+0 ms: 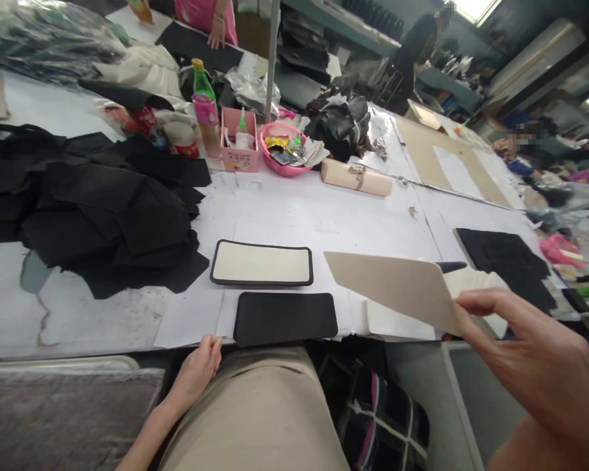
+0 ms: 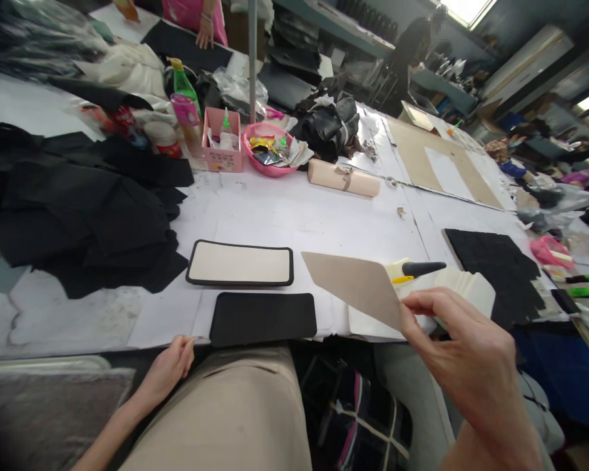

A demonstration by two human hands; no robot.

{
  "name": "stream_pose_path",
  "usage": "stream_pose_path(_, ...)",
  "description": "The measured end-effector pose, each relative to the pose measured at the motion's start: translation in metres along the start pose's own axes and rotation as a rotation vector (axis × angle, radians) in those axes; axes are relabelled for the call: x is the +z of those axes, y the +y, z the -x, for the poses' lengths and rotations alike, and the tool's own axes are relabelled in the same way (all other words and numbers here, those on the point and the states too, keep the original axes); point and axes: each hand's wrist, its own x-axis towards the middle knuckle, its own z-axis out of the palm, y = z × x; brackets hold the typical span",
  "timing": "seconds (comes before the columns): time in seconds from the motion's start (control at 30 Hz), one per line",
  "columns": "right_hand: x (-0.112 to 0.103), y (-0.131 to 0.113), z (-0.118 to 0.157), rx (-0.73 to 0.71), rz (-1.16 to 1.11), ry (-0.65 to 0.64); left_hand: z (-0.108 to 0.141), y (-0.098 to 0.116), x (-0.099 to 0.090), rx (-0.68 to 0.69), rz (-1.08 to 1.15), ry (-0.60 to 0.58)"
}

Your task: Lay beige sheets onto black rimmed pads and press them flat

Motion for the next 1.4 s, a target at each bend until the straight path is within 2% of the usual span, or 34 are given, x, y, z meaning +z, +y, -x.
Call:
stream_pose_path(0.23,-0.002,-0.028,0.010,-0.054,-0.283,-0.126,0.015,-0.008,-0.007,-0.022,-0.190,0.047)
stream_pose_path(0.37,0.001,-0.037,0.014,-0.045,-0.418,-0.184,0.019,-0.001,-0.011,0.069,-0.126,0.179)
stream_pose_path(0.47,0.001,-0.045,0.014,-0.056,-0.513,-0.229,0.011,0.014,-0.012,0.044,-0.009,0.261)
stream_pose_path(0.53,0.002,-0.050,0.012,-0.066,-0.560,-0.254,0.000,0.030,-0.011,0.004,0.177,0.217)
stream_pose_path(0.63,0.005,-0.056,0.009,-0.090,-0.622,-0.286,-0.016,0.058,-0.008,-0.054,0.516,0.067)
stream_pose_path(0.77,0.010,-0.059,0.010,-0.083,-0.683,-0.324,-0.027,0.085,-0.002,-0.020,0.836,-0.134)
stream_pose_path(0.87,0.015,-0.055,0.017,-0.014,-0.721,-0.367,-0.028,0.091,0.004,-0.005,0.968,-0.200)
stream_pose_path(1.03,0.028,-0.037,0.033,0.122,-0.764,-0.362,-0.024,0.088,0.009,-0.014,1.007,-0.248)
stream_pose_path(1.13,0.048,-0.021,0.045,0.265,-0.744,-0.373,-0.021,0.080,0.010,-0.057,0.989,-0.241)
stream_pose_path(1.2,0.072,-0.011,0.055,0.408,-0.761,-0.405,-0.021,0.071,0.011,-0.106,0.953,-0.191)
stream_pose_path(1.33,0.142,0.008,0.084,0.700,-0.883,-0.451,-0.026,0.058,0.011,-0.236,0.828,-0.036)
stream_pose_path(1.4,0.179,0.015,0.101,0.789,-0.887,-0.429,-0.029,0.056,0.009,-0.279,0.762,0.015)
